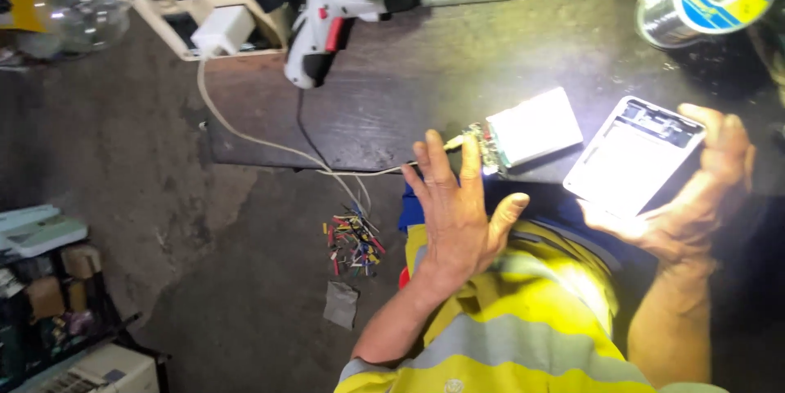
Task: Diagnosing an electronic circuit board and battery assembly using a multimeter and a smartphone.
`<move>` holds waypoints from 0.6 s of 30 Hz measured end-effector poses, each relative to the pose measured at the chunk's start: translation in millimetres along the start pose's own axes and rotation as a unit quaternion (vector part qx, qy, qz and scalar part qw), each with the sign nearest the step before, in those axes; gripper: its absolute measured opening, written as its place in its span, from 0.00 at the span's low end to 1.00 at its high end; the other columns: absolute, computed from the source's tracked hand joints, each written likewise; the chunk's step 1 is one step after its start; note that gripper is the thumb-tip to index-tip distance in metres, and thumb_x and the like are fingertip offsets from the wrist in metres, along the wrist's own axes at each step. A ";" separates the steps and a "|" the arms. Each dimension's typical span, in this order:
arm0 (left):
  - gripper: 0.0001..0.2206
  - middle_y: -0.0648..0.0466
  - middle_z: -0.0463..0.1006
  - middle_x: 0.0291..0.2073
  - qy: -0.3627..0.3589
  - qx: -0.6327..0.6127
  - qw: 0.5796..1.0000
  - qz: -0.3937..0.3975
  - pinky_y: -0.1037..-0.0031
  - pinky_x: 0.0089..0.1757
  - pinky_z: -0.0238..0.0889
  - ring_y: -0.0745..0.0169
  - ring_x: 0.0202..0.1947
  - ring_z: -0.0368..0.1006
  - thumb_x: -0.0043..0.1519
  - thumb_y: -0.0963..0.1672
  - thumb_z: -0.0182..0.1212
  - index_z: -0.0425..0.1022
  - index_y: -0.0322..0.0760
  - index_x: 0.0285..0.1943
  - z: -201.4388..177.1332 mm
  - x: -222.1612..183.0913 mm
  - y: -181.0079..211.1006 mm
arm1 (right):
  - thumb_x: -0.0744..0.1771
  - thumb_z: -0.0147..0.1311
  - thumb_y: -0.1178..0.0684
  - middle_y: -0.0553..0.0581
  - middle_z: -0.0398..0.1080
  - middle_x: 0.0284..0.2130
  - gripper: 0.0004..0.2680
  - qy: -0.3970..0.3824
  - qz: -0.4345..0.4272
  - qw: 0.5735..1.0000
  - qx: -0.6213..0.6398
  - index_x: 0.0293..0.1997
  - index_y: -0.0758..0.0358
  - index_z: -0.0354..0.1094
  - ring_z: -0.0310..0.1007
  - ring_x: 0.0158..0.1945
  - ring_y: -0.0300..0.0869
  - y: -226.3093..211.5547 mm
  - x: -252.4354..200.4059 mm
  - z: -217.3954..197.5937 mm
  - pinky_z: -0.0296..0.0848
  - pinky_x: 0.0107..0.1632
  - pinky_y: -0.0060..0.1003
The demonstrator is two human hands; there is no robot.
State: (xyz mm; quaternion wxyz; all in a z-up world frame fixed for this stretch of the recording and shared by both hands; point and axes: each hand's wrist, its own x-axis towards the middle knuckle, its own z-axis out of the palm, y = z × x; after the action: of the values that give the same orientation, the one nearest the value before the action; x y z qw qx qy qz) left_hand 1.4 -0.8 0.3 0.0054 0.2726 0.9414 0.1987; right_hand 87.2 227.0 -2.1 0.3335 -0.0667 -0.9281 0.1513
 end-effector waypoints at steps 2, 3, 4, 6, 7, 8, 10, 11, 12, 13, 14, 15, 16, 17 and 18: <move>0.40 0.29 0.35 0.78 -0.007 -0.008 1.000 0.000 0.26 0.69 0.32 0.21 0.79 0.32 0.66 0.62 0.46 0.53 0.33 0.80 0.0 -0.1 -0.1 | 0.61 0.65 0.30 0.86 0.72 0.56 0.45 0.005 -0.005 1.000 -0.008 0.73 0.81 0.41 0.77 0.53 0.75 -3.2 4.0 -0.9 0.67 0.60 0.61; 0.40 0.29 0.34 0.78 -0.009 -0.011 1.000 0.000 0.27 0.69 0.31 0.22 0.79 0.31 0.66 0.62 0.45 0.53 0.33 0.80 -0.3 -0.1 0.0 | 0.61 0.61 0.28 0.86 0.72 0.56 0.45 0.013 -0.001 1.000 -0.005 0.74 0.80 0.41 0.76 0.51 0.72 -4.7 4.9 -1.0 0.68 0.58 0.59; 0.40 0.29 0.34 0.78 -0.010 -0.012 1.000 -0.001 0.27 0.70 0.30 0.23 0.79 0.30 0.67 0.62 0.44 0.53 0.33 0.80 -1.1 0.1 -0.8 | 0.61 0.57 0.25 0.87 0.72 0.55 0.45 0.021 0.003 1.000 -0.001 0.75 0.79 0.42 0.74 0.48 0.70 -6.5 6.5 0.2 0.68 0.56 0.57; 0.40 0.29 0.33 0.78 -0.017 -0.019 1.000 -0.001 0.27 0.69 0.29 0.22 0.79 0.30 0.66 0.61 0.46 0.52 0.33 0.80 0.8 -0.6 -2.0 | 0.62 0.60 0.28 0.86 0.72 0.55 0.44 0.022 0.007 1.000 -0.005 0.76 0.78 0.41 0.74 0.48 0.69 -8.0 7.4 -0.1 0.69 0.56 0.56; 0.40 0.28 0.33 0.77 -0.021 -0.022 1.000 -0.002 0.27 0.69 0.29 0.21 0.79 0.29 0.66 0.61 0.49 0.52 0.33 0.80 0.8 -0.9 -3.3 | 0.63 0.63 0.30 0.86 0.73 0.55 0.43 0.024 0.010 1.000 -0.005 0.76 0.77 0.41 0.73 0.48 0.69 -9.5 8.4 0.3 0.70 0.55 0.56; 0.40 0.28 0.33 0.77 -0.017 -0.020 1.000 -0.003 0.27 0.69 0.29 0.21 0.79 0.29 0.66 0.61 0.49 0.52 0.33 0.80 2.6 -0.9 -1.8 | 0.63 0.63 0.30 0.86 0.73 0.55 0.43 0.027 0.008 1.000 -0.003 0.76 0.77 0.41 0.73 0.48 0.69 -9.2 6.5 -3.6 0.70 0.55 0.56; 0.40 0.28 0.34 0.78 -0.006 -0.020 1.000 -0.005 0.26 0.69 0.29 0.18 0.78 0.32 0.65 0.62 0.47 0.55 0.33 0.79 2.1 -0.3 -2.4 | 0.56 0.72 0.38 0.74 0.66 0.53 0.39 -0.051 0.125 0.990 0.042 0.67 0.83 0.67 0.68 0.54 0.69 -11.1 6.7 -7.4 0.66 0.61 0.57; 0.40 0.28 0.34 0.78 0.003 -0.012 1.000 -0.011 0.26 0.69 0.29 0.18 0.78 0.32 0.65 0.62 0.47 0.55 0.33 0.79 2.1 -0.4 -1.3 | 0.56 0.72 0.38 0.74 0.66 0.53 0.39 -0.048 0.117 0.991 0.053 0.67 0.83 0.67 0.68 0.54 0.69 -5.5 -1.0 -6.2 0.66 0.61 0.57; 0.41 0.28 0.34 0.78 0.002 -0.017 1.000 -0.006 0.25 0.69 0.28 0.20 0.79 0.30 0.65 0.62 0.46 0.54 0.32 0.79 2.4 0.0 -1.0 | 0.52 0.71 0.33 0.73 0.66 0.53 0.43 -0.063 0.140 0.987 0.045 0.67 0.81 0.69 0.68 0.55 0.69 0.4 -8.0 -3.4 0.65 0.62 0.58; 0.42 0.28 0.33 0.78 0.002 -0.023 1.000 -0.001 0.25 0.69 0.27 0.23 0.79 0.28 0.65 0.62 0.44 0.54 0.32 0.80 2.8 0.6 -0.8 | 0.49 0.70 0.27 0.73 0.66 0.53 0.47 -0.078 0.162 0.983 0.036 0.67 0.79 0.70 0.68 0.55 0.69 6.8 -14.7 0.1 0.64 0.63 0.58; 0.42 0.28 0.33 0.78 0.011 -0.015 1.000 -0.006 0.25 0.69 0.27 0.23 0.79 0.28 0.65 0.62 0.44 0.54 0.32 0.80 -0.5 1.6 -0.2 | 0.49 0.70 0.27 0.73 0.66 0.53 0.47 -0.074 0.154 0.984 0.046 0.67 0.79 0.70 0.68 0.55 0.69 6.8 -15.8 4.1 0.64 0.63 0.58; 0.41 0.29 0.34 0.78 0.019 -0.027 0.999 -0.001 0.26 0.69 0.26 0.27 0.79 0.26 0.66 0.62 0.42 0.56 0.30 0.79 -3.3 2.7 1.1 | 0.51 0.67 0.29 0.82 0.63 0.56 0.47 -0.036 0.104 0.989 0.097 0.66 0.87 0.63 0.66 0.58 0.74 7.7 -17.0 8.2 0.63 0.64 0.60; 0.40 0.30 0.35 0.78 0.025 -0.042 0.999 0.007 0.28 0.69 0.24 0.31 0.79 0.24 0.67 0.61 0.40 0.57 0.28 0.78 -5.5 3.4 3.6 | 0.52 0.64 0.32 0.91 0.61 0.59 0.47 0.003 0.056 0.988 0.145 0.65 0.96 0.56 0.65 0.61 0.78 8.7 -19.7 10.1 0.62 0.64 0.63; 0.40 0.30 0.35 0.78 0.033 -0.036 0.999 0.005 0.28 0.69 0.24 0.31 0.79 0.24 0.67 0.61 0.40 0.57 0.28 0.78 -5.6 3.7 3.3 | 0.52 0.64 0.32 0.91 0.61 0.59 0.47 0.007 0.050 0.987 0.151 0.65 0.96 0.56 0.65 0.61 0.78 11.1 -19.5 12.7 0.62 0.64 0.63; 0.40 0.29 0.37 0.77 0.041 -0.037 0.998 0.008 0.28 0.69 0.25 0.31 0.79 0.25 0.67 0.61 0.39 0.59 0.27 0.77 -5.3 3.5 3.9 | 0.52 0.64 0.31 0.90 0.61 0.59 0.48 0.010 0.043 0.988 0.148 0.66 0.95 0.56 0.65 0.61 0.78 13.4 -20.9 13.3 0.63 0.64 0.63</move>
State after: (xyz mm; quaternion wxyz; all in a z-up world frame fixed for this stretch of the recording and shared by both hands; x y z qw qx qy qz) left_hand -0.2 2.1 6.9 -0.0243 0.2715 0.9306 0.2441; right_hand 95.1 231.9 -28.7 0.3426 -0.0582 -0.8883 0.3002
